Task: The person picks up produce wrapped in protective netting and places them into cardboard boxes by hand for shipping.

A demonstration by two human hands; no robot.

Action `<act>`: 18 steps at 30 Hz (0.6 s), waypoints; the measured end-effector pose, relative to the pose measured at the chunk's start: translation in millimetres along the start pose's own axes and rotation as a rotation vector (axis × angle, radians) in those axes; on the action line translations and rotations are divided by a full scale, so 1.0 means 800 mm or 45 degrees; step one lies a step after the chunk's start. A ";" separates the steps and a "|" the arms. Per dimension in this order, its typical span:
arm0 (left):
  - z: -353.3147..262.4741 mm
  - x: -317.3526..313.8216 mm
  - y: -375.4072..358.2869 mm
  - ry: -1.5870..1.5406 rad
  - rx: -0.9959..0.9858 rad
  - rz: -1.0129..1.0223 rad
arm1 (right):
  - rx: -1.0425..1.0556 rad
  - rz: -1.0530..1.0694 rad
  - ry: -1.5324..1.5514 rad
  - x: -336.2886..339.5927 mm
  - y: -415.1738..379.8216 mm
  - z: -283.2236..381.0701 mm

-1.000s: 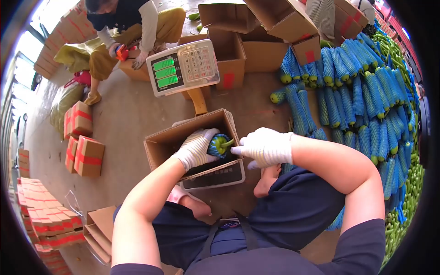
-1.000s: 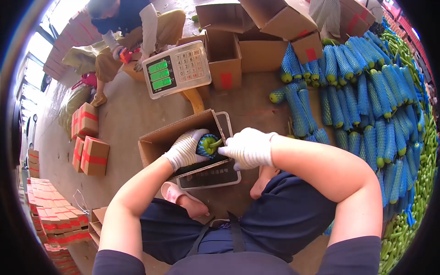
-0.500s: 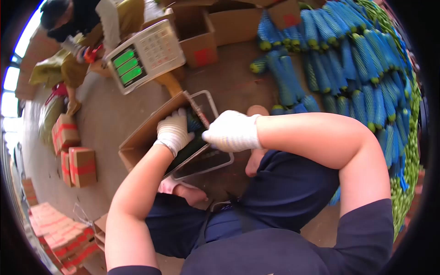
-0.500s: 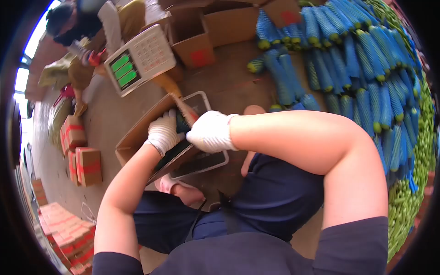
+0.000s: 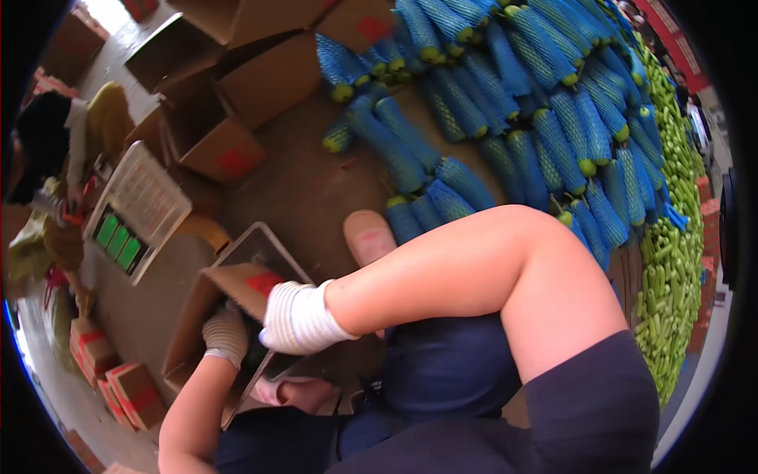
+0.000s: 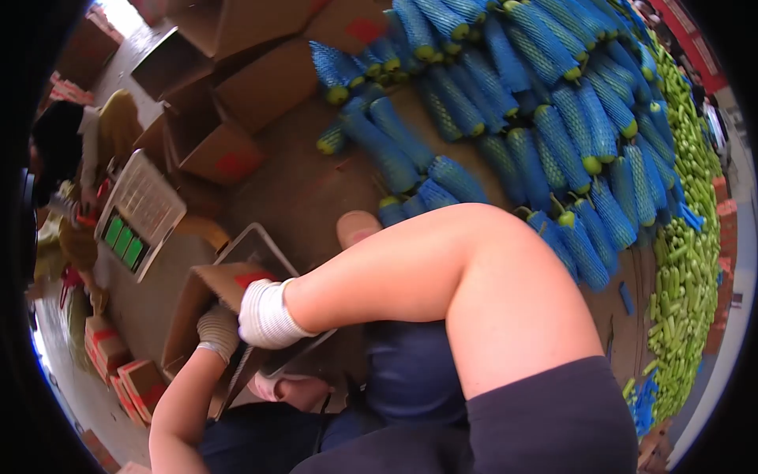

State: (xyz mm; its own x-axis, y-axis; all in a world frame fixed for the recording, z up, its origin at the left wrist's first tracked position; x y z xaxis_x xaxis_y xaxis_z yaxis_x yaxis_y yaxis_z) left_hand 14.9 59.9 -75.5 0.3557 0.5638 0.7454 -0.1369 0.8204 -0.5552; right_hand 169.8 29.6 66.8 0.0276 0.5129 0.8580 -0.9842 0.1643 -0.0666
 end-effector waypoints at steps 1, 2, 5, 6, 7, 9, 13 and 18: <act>0.001 -0.014 0.006 -0.012 -0.054 -0.060 | 0.024 -0.068 0.051 0.007 -0.001 -0.005; 0.000 -0.020 0.012 -0.024 -0.102 -0.129 | 0.096 -0.082 0.032 0.008 0.002 -0.004; 0.000 -0.023 0.012 -0.054 -0.158 0.122 | 0.197 -0.105 0.094 0.009 -0.005 -0.012; -0.001 -0.015 0.007 -0.092 -0.140 0.183 | 0.277 -0.182 0.144 0.017 -0.017 -0.016; 0.007 -0.027 0.011 -0.039 -0.179 0.061 | 0.291 -0.346 0.255 0.044 -0.042 -0.031; 0.005 -0.022 0.001 -0.060 -0.339 -0.208 | 0.033 -0.764 0.310 0.090 -0.105 -0.105; 0.030 -0.073 0.003 -0.180 -0.511 -0.198 | -1.211 -1.131 -0.056 0.065 -0.369 -0.348; 0.043 -0.040 -0.036 -0.476 -0.787 -0.112 | -2.501 -0.642 -0.265 -0.063 -0.643 -0.449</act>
State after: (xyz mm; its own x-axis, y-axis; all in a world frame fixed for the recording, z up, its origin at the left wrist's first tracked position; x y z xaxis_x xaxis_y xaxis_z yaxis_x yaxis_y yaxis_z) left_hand -24.1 21.3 -70.5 -0.0137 0.5840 0.8116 0.4644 0.7226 -0.5121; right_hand 737.8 222.1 -125.5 0.0246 0.0788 0.9966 0.5831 0.8086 -0.0783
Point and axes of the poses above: each hand's wrist, its own y-axis towards the middle knuckle, its own x-axis out of the back of the hand, z = x × y, the point moved 9 cm from there along y, towards the middle knuckle, and after that the axes turned 9 degrees about x, right-handed, at the moved point
